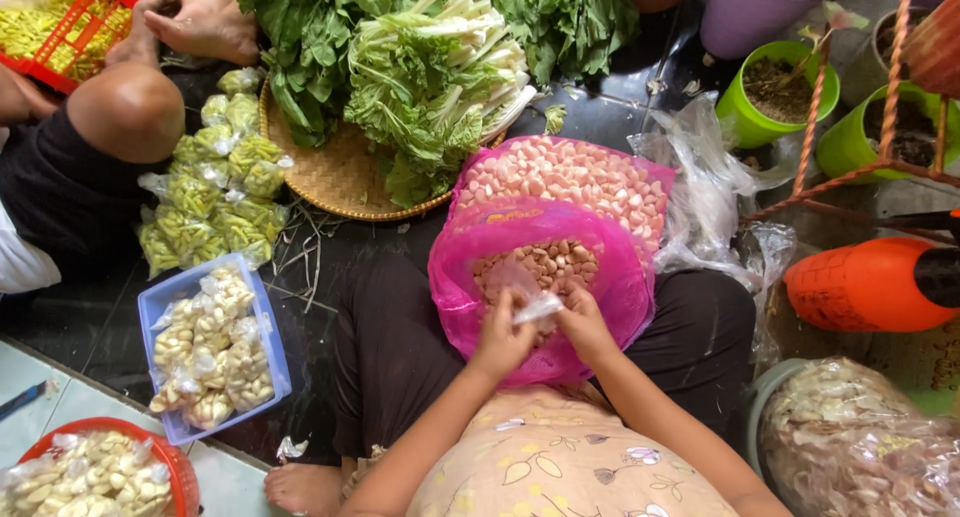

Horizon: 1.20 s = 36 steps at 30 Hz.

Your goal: The person takes garlic cloves from a large pink plastic bag and places them into smaller clear plastic bags by hand.

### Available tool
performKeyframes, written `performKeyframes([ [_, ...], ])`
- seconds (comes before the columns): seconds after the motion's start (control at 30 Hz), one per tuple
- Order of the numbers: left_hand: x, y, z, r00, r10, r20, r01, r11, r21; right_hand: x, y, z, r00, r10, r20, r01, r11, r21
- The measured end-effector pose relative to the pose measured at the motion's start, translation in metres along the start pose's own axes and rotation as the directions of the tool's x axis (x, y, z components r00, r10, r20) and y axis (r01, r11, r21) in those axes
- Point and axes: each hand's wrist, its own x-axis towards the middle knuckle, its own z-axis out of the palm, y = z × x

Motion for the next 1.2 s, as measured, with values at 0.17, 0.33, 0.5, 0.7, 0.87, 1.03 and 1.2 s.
performKeyframes([
  [0.17, 0.004, -0.043, 0.003, 0.950, -0.305, -0.072, 0.236, 0.846, -0.479, -0.028, -0.020, 0.007, 0.985, 0.007, 0.174, 0.004, 0.998, -0.060],
  [0.33, 0.001, -0.035, 0.013, 0.962, -0.273, 0.015, 0.231, 0.785, -0.575, 0.022, 0.006, -0.023, 0.993, -0.048, 0.107, 0.062, 0.988, -0.138],
  [0.5, 0.014, -0.051, 0.009, 0.981, -0.186, -0.057, 0.171, 0.964, -0.202, 0.008, 0.013, -0.017, 0.998, 0.066, 0.007, -0.066, 0.997, 0.046],
  [0.7, 0.009, -0.013, 0.001, 0.863, -0.496, -0.099, 0.352, 0.729, -0.587, -0.024, -0.049, 0.006, 0.961, -0.060, 0.270, 0.114, 0.976, -0.187],
  [0.87, 0.002, 0.000, 0.007, 0.991, -0.010, -0.135, 0.018, 0.998, 0.058, -0.004, -0.029, -0.003, 0.947, -0.242, 0.209, 0.299, 0.435, -0.850],
  [1.03, 0.020, 0.028, -0.020, 0.931, 0.317, 0.182, -0.360, 0.712, 0.603, 0.012, -0.055, 0.001, 0.919, -0.272, 0.284, 0.293, -0.008, -0.956],
  [1.2, 0.051, 0.062, -0.027, 0.762, 0.621, 0.187, -0.386, 0.203, 0.900, 0.057, -0.085, -0.016, 0.849, -0.389, 0.358, 0.393, 0.012, -0.919],
])
